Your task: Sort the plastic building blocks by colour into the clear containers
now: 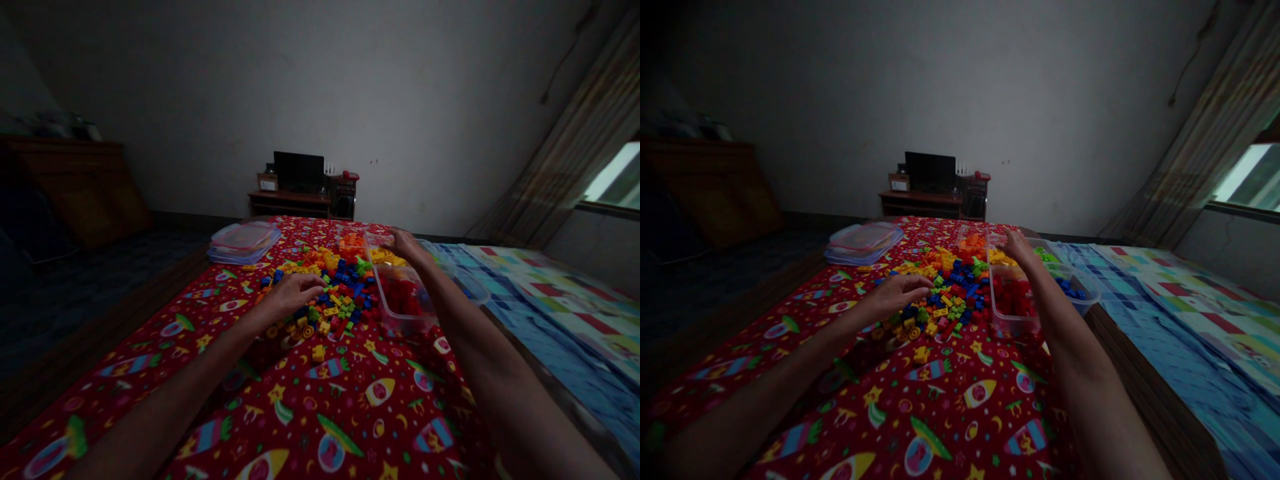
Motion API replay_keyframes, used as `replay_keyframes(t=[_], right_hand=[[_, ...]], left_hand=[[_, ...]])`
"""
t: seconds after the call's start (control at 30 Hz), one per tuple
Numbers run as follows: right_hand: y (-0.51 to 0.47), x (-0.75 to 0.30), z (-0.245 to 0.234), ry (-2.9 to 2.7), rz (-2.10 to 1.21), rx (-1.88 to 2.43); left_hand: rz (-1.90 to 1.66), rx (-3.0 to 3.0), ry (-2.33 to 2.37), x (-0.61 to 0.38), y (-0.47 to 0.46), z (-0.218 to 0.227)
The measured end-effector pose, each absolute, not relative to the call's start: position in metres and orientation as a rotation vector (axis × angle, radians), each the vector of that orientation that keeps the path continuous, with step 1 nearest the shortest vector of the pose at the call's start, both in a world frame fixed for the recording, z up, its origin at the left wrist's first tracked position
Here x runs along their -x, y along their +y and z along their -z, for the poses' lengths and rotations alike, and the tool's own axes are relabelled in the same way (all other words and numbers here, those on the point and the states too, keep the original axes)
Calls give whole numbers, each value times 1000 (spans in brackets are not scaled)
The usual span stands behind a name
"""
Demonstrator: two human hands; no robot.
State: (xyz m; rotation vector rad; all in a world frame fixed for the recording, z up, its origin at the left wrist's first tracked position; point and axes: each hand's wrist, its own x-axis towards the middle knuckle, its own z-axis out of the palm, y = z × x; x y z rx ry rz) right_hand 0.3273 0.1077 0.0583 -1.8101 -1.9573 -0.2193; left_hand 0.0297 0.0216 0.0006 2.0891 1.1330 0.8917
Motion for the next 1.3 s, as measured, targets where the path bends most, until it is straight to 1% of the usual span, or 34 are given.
replay_keyframes(t=[0.13,0.3,0.47,0.53,0.67,0.8,0.9,1.13,1.3], right_hand=[[95,-321,-61,-1900,258,1719],[54,-295,-54,-1999,102,1419],[23,-270,-38,-2091,5,1370],[16,-261,-31,-2222,1,1350],[10,-243,-23,-2400,-20,1343],[9,-230,-16,-2505,-6,1356],[6,-225,-4,-2610,-19,1278],[-1,-227,31,-2600,163,937],[1,-231,37,-2569,215,856]], left_hand=[[-843,-2217,1174,-28,20,-4],[-775,-2327,1220,-31,19,-7],[-597,-2563,917,-45,-17,-2],[-508,-2738,761,-48,-38,7],[-427,-3008,678,-44,-62,30],[-494,-3146,800,-28,-45,42],[-564,-3168,944,-11,-23,43],[-791,-2943,1124,15,-6,47],[-803,-2800,1161,19,-8,42]])
